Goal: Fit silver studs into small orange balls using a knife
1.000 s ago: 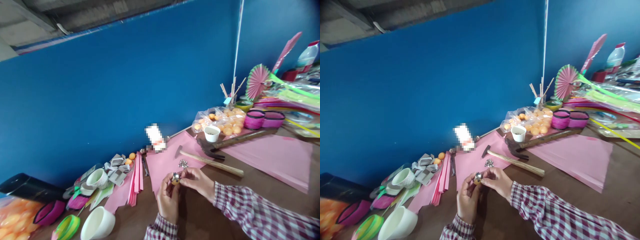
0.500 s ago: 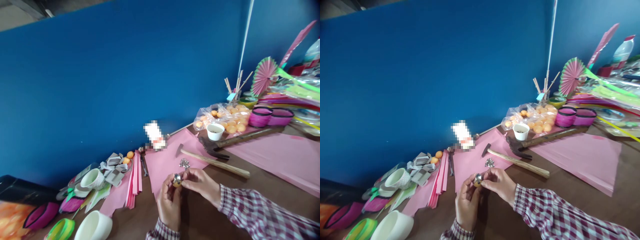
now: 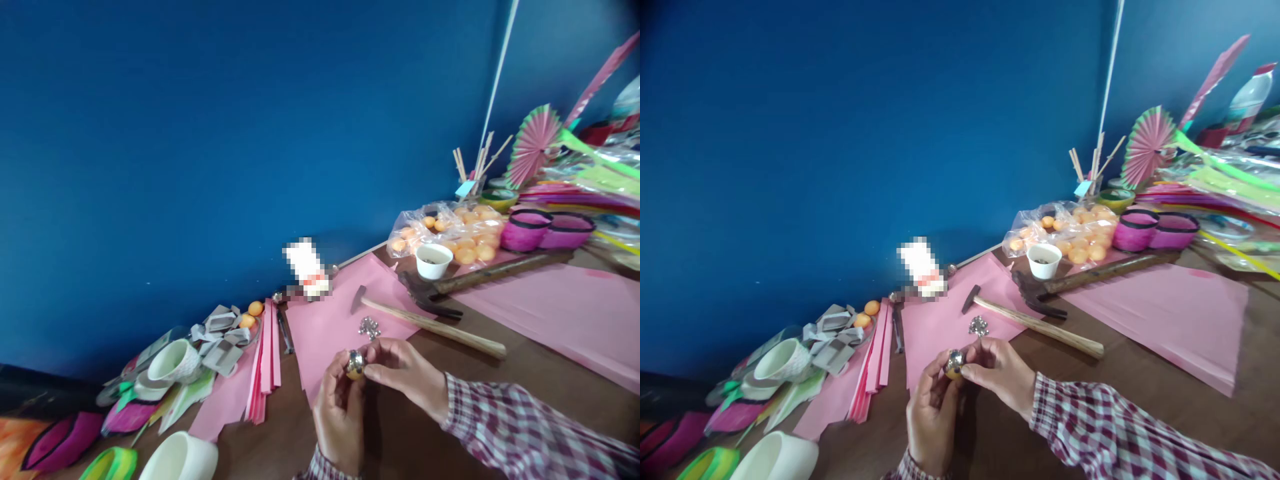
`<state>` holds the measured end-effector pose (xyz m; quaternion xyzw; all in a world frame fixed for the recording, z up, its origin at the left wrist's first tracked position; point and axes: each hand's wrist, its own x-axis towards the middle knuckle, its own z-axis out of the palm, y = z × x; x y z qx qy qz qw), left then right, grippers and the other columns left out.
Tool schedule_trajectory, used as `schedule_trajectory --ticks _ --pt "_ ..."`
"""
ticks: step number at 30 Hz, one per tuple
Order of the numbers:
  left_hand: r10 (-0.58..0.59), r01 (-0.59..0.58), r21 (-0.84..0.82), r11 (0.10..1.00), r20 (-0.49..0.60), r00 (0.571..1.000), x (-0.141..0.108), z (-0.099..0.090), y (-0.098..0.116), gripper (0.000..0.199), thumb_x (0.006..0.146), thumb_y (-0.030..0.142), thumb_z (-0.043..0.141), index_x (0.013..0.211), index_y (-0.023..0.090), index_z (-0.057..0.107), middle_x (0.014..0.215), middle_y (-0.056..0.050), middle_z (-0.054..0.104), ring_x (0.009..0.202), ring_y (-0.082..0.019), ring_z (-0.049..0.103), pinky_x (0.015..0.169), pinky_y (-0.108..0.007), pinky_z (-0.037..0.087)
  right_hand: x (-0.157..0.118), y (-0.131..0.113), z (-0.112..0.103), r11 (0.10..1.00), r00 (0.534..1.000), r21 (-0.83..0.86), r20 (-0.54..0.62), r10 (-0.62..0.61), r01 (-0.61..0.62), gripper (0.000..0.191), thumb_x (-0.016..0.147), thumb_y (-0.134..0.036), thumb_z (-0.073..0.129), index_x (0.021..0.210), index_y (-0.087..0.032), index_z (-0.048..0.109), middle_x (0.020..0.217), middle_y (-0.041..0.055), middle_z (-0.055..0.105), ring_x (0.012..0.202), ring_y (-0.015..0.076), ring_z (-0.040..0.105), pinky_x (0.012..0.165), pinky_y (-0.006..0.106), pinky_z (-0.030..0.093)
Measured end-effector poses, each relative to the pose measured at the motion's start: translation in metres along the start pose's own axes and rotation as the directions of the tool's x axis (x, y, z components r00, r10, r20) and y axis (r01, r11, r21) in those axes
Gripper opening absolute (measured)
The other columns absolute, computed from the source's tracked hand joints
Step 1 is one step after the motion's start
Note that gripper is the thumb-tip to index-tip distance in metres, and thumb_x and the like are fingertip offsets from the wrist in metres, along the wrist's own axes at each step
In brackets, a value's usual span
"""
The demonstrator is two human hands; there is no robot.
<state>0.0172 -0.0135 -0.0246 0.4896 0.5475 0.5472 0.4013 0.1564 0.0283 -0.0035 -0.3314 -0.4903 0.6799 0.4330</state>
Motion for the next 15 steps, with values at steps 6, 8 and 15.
schedule_trajectory --ticks 6,8,15 --pt "0.008 -0.008 -0.003 1.000 -0.004 1.000 -0.0005 -0.0002 0.0010 0.035 0.072 0.024 0.058 0.106 0.015 0.053 0.110 -0.013 0.059 0.102 -0.024 0.055 0.087 -0.037 0.045 0.0005 -0.0007 -0.0003 1.000 1.000 0.020 0.026 0.004 -0.004 0.021 0.068 -0.029 0.063 0.071 -0.015 0.048 0.080 0.0026 0.059 0.072 0.0120 0.053 0.071 0.027 0.042" --pt "0.004 -0.004 -0.008 1.000 -0.001 1.000 -0.0001 0.0002 0.0018 0.035 0.072 0.023 0.058 0.105 0.015 0.053 0.110 -0.013 0.059 0.101 -0.024 0.056 0.087 -0.037 0.045 0.0005 -0.0003 -0.0003 1.000 1.000 0.009 0.025 -0.004 0.004 0.020 0.069 -0.028 0.063 0.071 -0.015 0.049 0.079 0.0025 0.058 0.072 0.0119 0.053 0.070 0.027 0.042" --pt "-0.009 0.009 -0.025 1.000 -0.002 1.000 -0.0014 0.0016 0.0028 0.036 0.070 0.024 0.060 0.105 0.016 0.054 0.109 -0.013 0.060 0.099 -0.024 0.057 0.086 -0.036 0.046 0.0013 0.0003 0.0001 1.000 1.000 -0.013 -0.008 -0.012 0.012 0.021 0.069 -0.030 0.063 0.070 -0.014 0.049 0.076 0.0020 0.057 0.069 0.0113 0.052 0.066 0.026 0.041"
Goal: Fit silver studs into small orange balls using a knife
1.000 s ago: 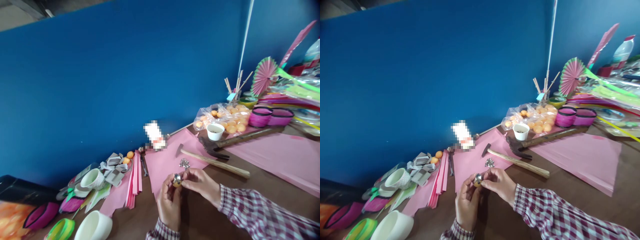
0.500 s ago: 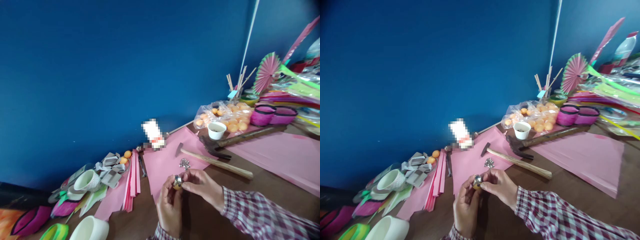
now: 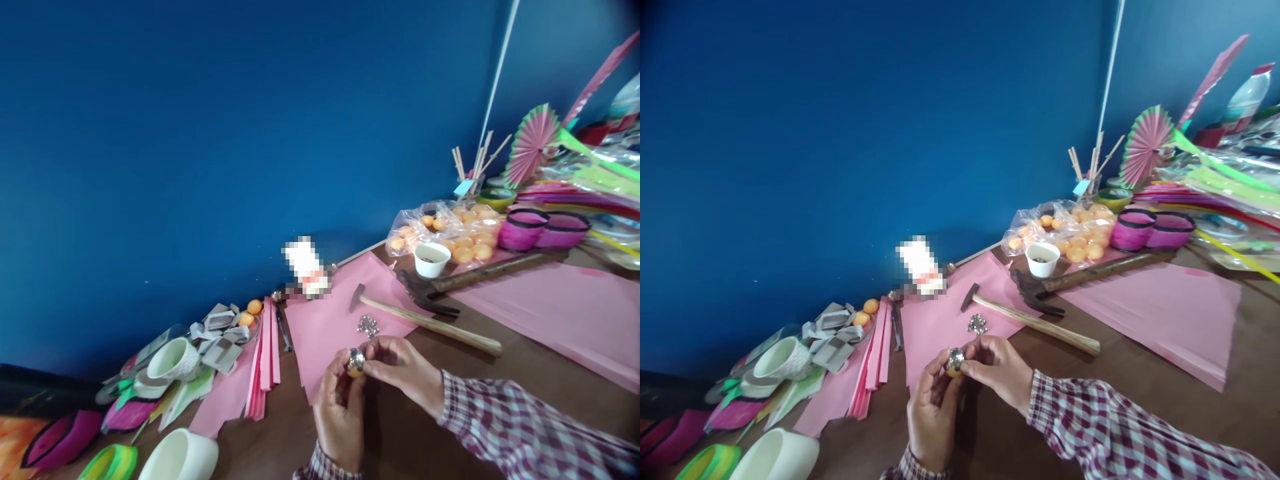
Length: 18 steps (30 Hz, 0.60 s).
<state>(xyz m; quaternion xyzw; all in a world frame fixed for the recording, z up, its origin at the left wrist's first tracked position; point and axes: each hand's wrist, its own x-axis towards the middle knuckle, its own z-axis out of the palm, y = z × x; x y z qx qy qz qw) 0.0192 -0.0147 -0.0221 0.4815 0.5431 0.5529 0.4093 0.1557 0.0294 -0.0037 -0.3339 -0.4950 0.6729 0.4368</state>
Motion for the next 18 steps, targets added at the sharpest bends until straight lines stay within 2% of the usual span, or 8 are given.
schedule_trajectory --ticks 7,13,18 --pt "-0.055 0.055 -0.088 0.995 -0.002 0.998 0.004 0.003 0.009 0.041 0.067 0.025 0.063 0.105 0.014 0.052 0.106 -0.014 0.061 0.097 -0.025 0.058 0.085 -0.037 0.047 0.001 0.002 0.000 0.995 0.995 -0.092 -0.077 -0.057 0.050 0.025 0.066 -0.036 0.064 0.066 -0.014 0.051 0.069 0.0006 0.058 0.064 0.0110 0.052 0.060 0.024 0.041" --pt "0.013 -0.013 -0.142 0.990 0.000 1.000 0.005 0.007 0.019 0.041 0.066 0.027 0.064 0.102 0.013 0.053 0.103 -0.014 0.062 0.094 -0.024 0.059 0.083 -0.037 0.048 0.000 0.008 0.002 0.969 0.983 -0.222 -0.117 -0.138 0.109 0.023 0.068 -0.036 0.062 0.069 -0.014 0.055 0.069 0.0014 0.060 0.064 0.0125 0.054 0.059 0.024 0.043" --pt "0.069 -0.078 -0.124 0.989 -0.071 0.995 0.004 0.007 0.015 0.032 0.067 0.030 0.063 0.093 0.013 0.056 0.091 -0.011 0.064 0.086 -0.020 0.061 0.079 -0.033 0.048 -0.008 0.005 0.007 0.881 0.956 -0.421 -0.093 -0.279 0.216 0.013 0.072 -0.029 0.056 0.070 -0.016 0.055 0.068 0.0007 0.060 0.065 0.0128 0.054 0.062 0.024 0.043"
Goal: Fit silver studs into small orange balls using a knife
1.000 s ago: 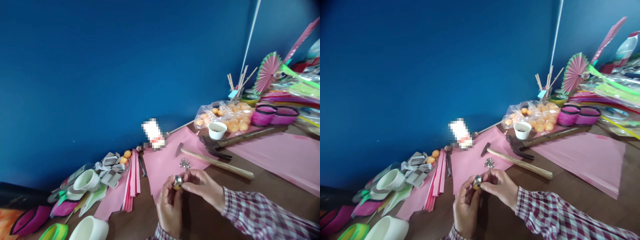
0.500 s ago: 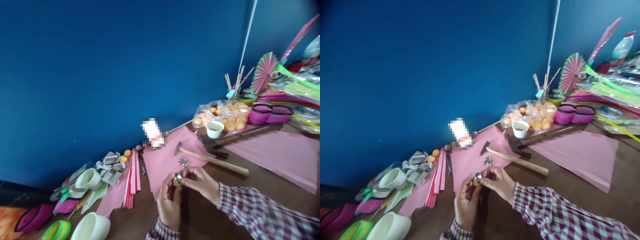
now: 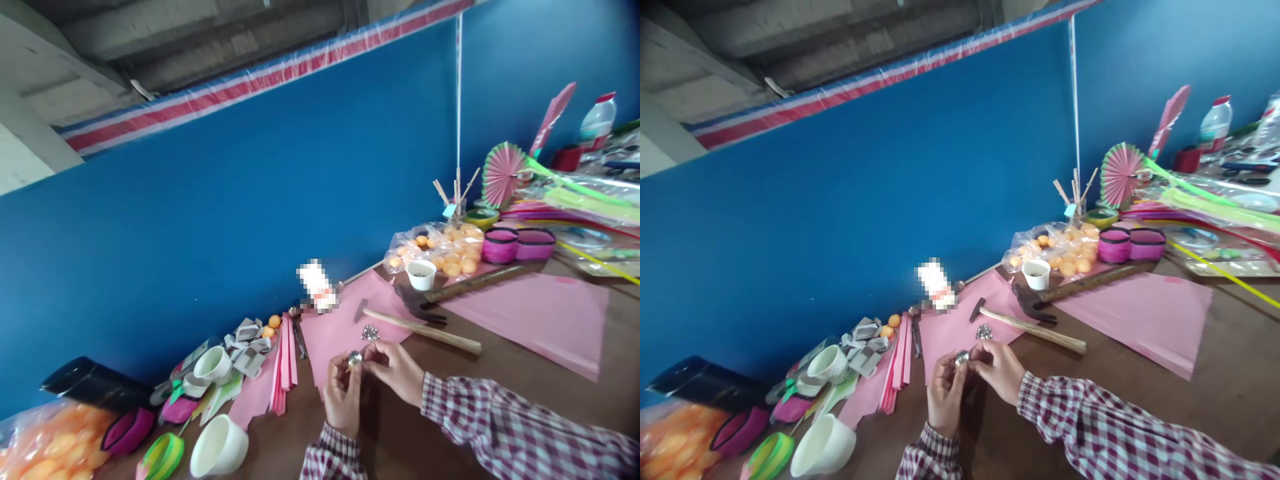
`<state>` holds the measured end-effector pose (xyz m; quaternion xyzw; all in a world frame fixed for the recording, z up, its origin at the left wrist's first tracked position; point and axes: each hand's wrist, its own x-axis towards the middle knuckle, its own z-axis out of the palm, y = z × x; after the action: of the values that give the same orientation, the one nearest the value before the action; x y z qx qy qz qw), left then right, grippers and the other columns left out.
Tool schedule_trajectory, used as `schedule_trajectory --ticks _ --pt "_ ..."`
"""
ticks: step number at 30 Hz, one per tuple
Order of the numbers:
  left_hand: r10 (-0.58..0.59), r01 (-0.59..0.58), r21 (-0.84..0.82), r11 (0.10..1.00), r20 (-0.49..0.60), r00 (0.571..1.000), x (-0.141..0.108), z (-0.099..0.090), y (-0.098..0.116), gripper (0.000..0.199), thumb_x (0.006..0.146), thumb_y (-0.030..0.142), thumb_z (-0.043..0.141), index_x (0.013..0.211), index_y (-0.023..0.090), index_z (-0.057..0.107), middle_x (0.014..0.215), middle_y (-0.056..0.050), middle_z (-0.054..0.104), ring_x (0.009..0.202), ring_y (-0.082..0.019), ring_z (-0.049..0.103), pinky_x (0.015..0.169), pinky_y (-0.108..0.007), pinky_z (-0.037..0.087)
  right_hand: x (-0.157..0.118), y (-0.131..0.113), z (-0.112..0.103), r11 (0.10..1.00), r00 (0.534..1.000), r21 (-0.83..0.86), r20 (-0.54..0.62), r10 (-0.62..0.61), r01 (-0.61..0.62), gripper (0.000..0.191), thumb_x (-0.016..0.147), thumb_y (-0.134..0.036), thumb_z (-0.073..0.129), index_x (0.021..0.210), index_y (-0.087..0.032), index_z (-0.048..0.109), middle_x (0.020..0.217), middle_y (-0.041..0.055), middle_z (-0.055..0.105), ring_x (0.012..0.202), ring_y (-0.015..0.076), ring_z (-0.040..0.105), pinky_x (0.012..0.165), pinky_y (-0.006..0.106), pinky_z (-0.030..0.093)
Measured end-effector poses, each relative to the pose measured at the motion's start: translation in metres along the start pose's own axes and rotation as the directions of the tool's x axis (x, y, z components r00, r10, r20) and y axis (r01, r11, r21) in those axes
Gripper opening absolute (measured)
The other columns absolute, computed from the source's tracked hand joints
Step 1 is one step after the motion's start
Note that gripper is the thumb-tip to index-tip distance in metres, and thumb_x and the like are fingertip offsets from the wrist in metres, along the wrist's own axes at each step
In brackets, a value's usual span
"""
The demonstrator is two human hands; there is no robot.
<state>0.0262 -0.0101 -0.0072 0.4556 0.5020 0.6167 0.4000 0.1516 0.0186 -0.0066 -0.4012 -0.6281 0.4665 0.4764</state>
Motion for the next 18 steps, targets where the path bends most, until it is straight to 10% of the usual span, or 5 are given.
schedule_trajectory --ticks 11,18 --pt "-0.241 0.192 -0.359 0.913 -0.098 0.966 0.004 -0.003 0.004 0.040 0.060 0.032 0.069 0.094 0.015 0.055 0.086 -0.007 0.064 0.073 -0.017 0.064 0.070 -0.032 0.052 0.023 -0.003 -0.050 0.802 0.956 -0.570 -0.094 -0.279 0.178 0.021 0.083 -0.025 0.038 0.094 -0.021 0.056 0.085 0.0033 0.061 0.073 0.0135 0.056 0.066 0.025 0.043" --pt "-0.261 0.224 -0.310 0.924 -0.083 0.962 0.001 -0.002 0.006 0.047 0.062 0.038 0.066 0.103 0.016 0.055 0.085 -0.006 0.064 0.070 -0.016 0.064 0.060 -0.026 0.052 0.028 0.003 -0.054 0.637 0.966 -0.729 0.144 -0.217 0.251 0.025 0.083 -0.025 0.038 0.088 -0.023 0.063 0.104 0.0045 0.060 0.095 0.0178 0.052 0.081 0.030 0.038"
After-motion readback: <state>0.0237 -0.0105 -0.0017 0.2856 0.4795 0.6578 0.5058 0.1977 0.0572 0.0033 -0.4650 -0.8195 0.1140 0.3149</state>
